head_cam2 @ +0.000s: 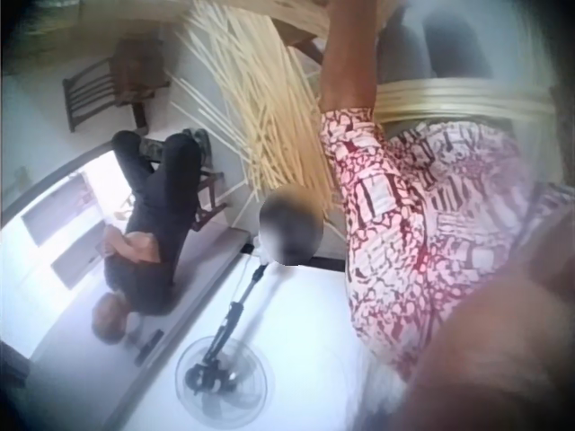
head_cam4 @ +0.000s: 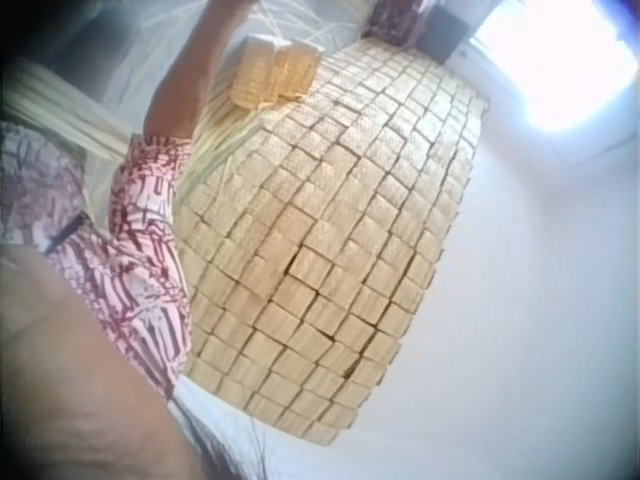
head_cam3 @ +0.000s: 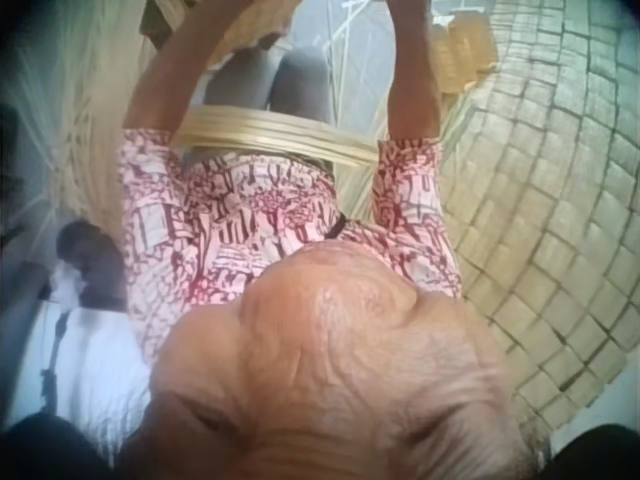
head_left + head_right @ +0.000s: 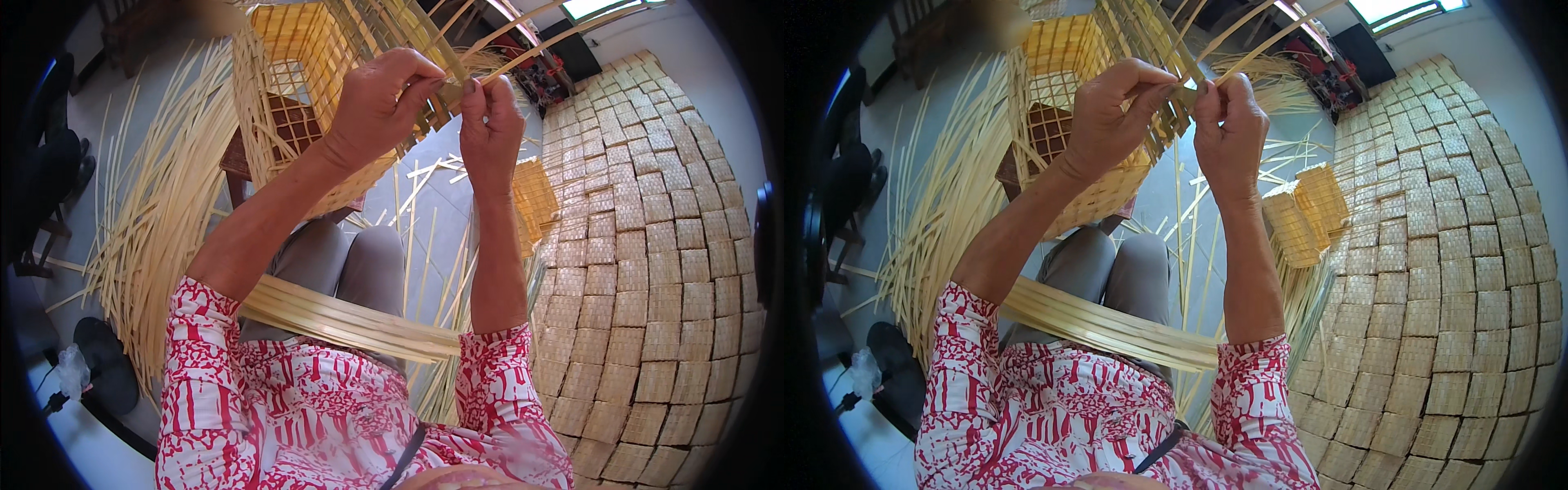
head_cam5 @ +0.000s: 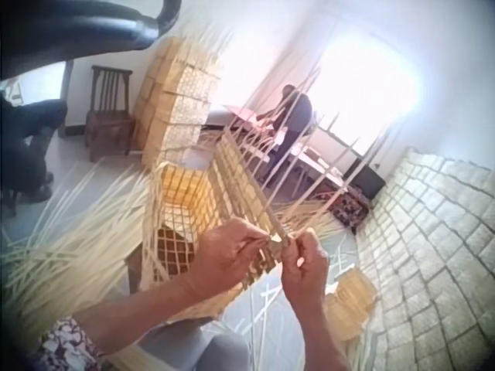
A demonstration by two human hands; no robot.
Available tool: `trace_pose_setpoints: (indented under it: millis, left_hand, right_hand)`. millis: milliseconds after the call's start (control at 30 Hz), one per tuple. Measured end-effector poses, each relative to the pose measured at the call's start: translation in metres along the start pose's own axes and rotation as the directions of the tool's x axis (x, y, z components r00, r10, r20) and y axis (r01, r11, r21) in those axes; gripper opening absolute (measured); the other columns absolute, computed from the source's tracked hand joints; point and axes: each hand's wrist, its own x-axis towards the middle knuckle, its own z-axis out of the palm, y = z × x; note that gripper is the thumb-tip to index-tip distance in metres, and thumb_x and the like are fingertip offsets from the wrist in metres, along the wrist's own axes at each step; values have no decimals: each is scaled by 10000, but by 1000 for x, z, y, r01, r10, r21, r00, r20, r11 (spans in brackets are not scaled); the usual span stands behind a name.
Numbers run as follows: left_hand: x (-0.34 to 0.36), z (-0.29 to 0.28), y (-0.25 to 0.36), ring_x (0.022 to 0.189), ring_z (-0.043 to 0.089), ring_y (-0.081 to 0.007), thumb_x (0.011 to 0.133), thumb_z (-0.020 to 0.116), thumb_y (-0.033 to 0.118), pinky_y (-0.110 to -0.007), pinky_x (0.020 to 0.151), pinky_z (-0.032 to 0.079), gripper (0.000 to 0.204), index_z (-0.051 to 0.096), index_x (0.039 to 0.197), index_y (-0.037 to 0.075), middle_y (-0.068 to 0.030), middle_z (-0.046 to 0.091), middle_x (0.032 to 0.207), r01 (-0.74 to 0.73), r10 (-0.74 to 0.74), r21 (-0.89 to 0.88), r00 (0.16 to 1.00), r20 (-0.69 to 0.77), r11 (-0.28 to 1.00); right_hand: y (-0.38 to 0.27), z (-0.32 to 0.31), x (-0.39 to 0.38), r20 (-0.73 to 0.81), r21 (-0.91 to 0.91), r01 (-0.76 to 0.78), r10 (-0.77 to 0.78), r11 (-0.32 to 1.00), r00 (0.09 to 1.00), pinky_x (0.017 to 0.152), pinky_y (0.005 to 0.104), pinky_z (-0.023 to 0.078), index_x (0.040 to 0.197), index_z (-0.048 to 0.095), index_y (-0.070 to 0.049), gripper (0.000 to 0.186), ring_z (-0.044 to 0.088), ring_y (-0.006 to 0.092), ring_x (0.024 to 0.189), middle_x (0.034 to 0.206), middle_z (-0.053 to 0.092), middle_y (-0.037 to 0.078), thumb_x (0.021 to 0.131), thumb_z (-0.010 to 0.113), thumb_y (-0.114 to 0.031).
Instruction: The person weaves a basket by hand, interlacing thin bamboo strips through a pre-formed frame. The person repeatedly threads the strips over and under the vertical ribs to build up the basket walls.
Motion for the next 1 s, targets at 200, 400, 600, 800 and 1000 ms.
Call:
trace_pose_setpoints:
  millis: [200, 400, 600, 800, 1000]
  left_hand:
    - [0, 2, 1, 798, 676, -302, 884, 706, 81, -365, 678, 536, 78, 646, 930, 61, -96, 663, 837, -61, 62, 42, 998, -20, 997]
    - [0, 1, 1, 787, 678, -292, 878, 712, 79, -358, 670, 542, 88, 650, 938, 63, -88, 667, 846, -62, 63, 68, 998, -11, 996]
    - [1, 2, 5, 773, 678, -276, 866, 722, 73, -352, 663, 543, 86, 664, 926, 57, -84, 670, 848, -68, 71, 90, 997, -37, 994]
    - [-9, 12, 11, 894, 700, -249, 895, 679, 10, -316, 747, 558, 186, 697, 1077, 40, -105, 691, 977, -152, 155, 86, 988, -22, 985]
    - [-26, 14, 10, 1039, 621, -294, 869, 630, -53, -357, 844, 530, 379, 691, 1226, 58, -128, 633, 1206, -189, 174, 212, 981, 89, 959]
  right_hand:
    - [9, 7, -9, -29, 38, 103, -102, 994, 994, 534, 278, 442, 900, 563, -19, 192, 481, 109, 582, 669, 578, 72, 976, 667, -161]
    - [10, 8, -11, -54, 66, 102, -98, 993, 994, 613, 217, 464, 938, 556, -31, 172, 518, 32, 699, 708, 588, 4, 970, 686, -139]
    - [3, 12, -6, -94, -109, 106, -117, 988, 989, 562, 220, 457, 860, 552, -21, 174, 509, 21, 635, 688, 584, -19, 957, 671, -102]
    - [3, 14, -8, -148, 124, -11, 30, 992, 988, 494, 259, 383, 785, 500, -36, 275, 409, 50, 591, 589, 486, 1, 983, 656, -147]
    - [-4, -1, -8, 22, 441, -174, 184, 880, 983, 617, 222, 435, 884, 564, -11, 240, 493, 36, 710, 761, 602, 4, 1003, 644, -203]
